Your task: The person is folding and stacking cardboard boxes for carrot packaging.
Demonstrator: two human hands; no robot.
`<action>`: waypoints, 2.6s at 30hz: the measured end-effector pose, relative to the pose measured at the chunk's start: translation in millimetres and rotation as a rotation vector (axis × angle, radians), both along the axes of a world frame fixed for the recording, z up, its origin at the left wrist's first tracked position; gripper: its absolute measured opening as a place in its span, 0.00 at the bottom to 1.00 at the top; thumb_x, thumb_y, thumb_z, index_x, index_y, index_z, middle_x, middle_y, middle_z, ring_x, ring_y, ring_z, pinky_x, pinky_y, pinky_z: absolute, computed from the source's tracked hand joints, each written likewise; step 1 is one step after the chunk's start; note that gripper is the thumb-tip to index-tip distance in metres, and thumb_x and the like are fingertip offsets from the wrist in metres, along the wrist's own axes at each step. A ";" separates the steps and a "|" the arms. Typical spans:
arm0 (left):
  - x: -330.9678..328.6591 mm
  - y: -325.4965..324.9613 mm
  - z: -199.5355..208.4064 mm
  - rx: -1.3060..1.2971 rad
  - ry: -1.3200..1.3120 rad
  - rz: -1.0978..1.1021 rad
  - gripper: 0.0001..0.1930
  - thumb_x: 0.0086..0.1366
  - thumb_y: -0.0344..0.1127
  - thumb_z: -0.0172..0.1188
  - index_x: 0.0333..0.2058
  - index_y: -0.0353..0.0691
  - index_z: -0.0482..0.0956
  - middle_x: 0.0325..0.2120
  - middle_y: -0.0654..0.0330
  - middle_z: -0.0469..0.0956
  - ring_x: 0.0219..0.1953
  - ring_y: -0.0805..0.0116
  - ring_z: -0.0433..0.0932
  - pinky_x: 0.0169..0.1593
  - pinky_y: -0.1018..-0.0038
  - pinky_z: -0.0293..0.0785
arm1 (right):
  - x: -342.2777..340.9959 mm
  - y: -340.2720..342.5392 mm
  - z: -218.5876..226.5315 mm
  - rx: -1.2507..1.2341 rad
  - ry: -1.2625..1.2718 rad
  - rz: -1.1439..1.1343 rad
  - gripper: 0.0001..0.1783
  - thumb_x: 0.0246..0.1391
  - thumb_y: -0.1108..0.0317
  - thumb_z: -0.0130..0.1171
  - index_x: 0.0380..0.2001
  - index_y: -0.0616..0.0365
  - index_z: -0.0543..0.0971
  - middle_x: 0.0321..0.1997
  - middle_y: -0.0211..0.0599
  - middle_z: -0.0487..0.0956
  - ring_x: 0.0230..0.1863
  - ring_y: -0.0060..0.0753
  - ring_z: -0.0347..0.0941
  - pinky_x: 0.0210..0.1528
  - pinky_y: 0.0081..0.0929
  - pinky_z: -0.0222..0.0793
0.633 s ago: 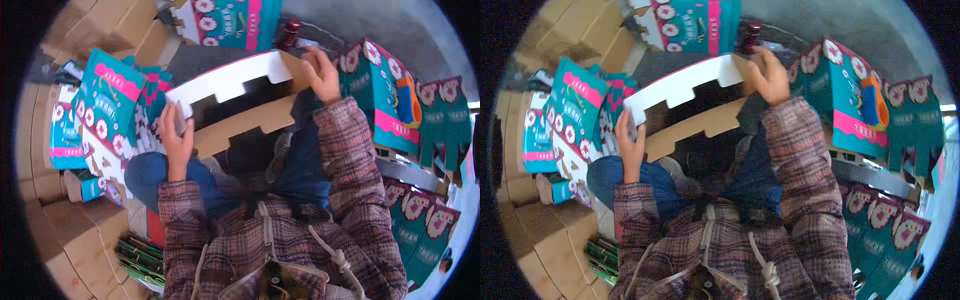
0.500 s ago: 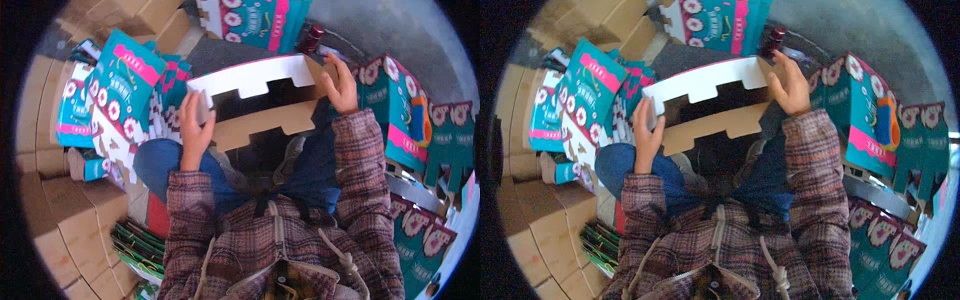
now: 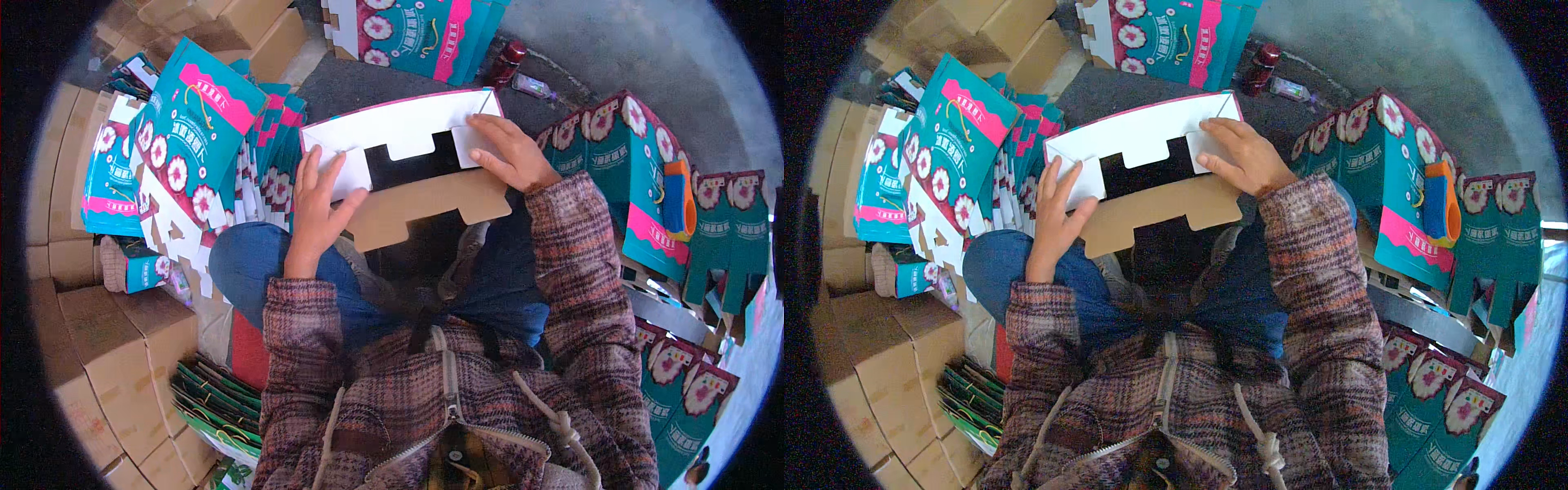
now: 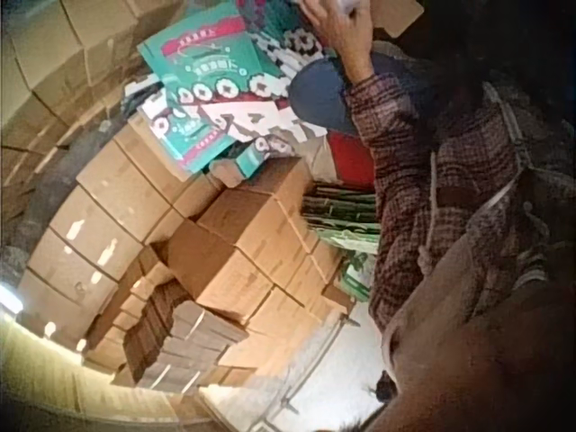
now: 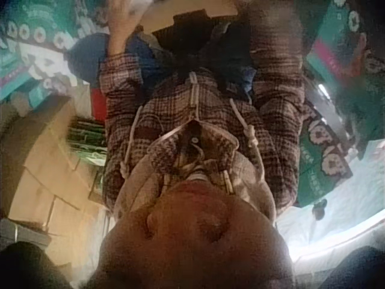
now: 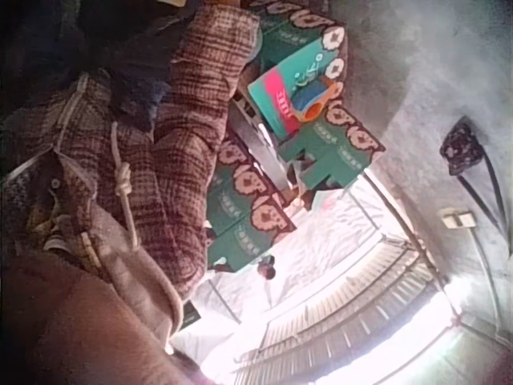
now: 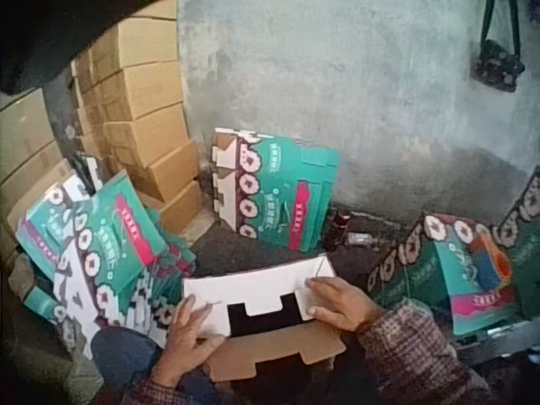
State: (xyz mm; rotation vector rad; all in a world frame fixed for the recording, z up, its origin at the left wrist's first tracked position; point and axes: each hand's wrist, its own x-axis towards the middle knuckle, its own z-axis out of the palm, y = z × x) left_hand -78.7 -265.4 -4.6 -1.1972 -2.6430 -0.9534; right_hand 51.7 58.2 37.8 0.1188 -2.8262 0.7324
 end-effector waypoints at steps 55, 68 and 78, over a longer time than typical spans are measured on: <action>30.6 43.1 -5.5 -0.226 0.267 -0.052 0.32 0.55 0.42 0.63 0.58 0.43 0.65 0.59 0.49 0.62 0.63 0.51 0.57 0.64 0.51 0.49 | -12.6 -30.4 -18.7 0.385 0.004 0.057 0.45 0.36 0.60 0.70 0.59 0.58 0.63 0.64 0.42 0.62 0.65 0.46 0.57 0.64 0.41 0.55; 22.9 45.3 -4.7 -0.220 0.237 -0.175 0.26 0.56 0.36 0.61 0.53 0.36 0.69 0.55 0.48 0.68 0.59 0.52 0.64 0.63 0.56 0.55 | -11.1 -20.1 -28.9 0.283 -0.056 0.143 0.38 0.40 0.60 0.68 0.56 0.58 0.66 0.62 0.44 0.65 0.62 0.49 0.60 0.64 0.42 0.56; 18.8 42.8 -5.7 -0.205 0.221 -0.227 0.24 0.56 0.37 0.61 0.51 0.36 0.70 0.53 0.48 0.69 0.57 0.51 0.66 0.62 0.58 0.57 | -12.7 -16.3 -34.2 0.254 -0.093 0.176 0.36 0.43 0.58 0.66 0.55 0.59 0.68 0.60 0.47 0.68 0.61 0.50 0.63 0.62 0.42 0.58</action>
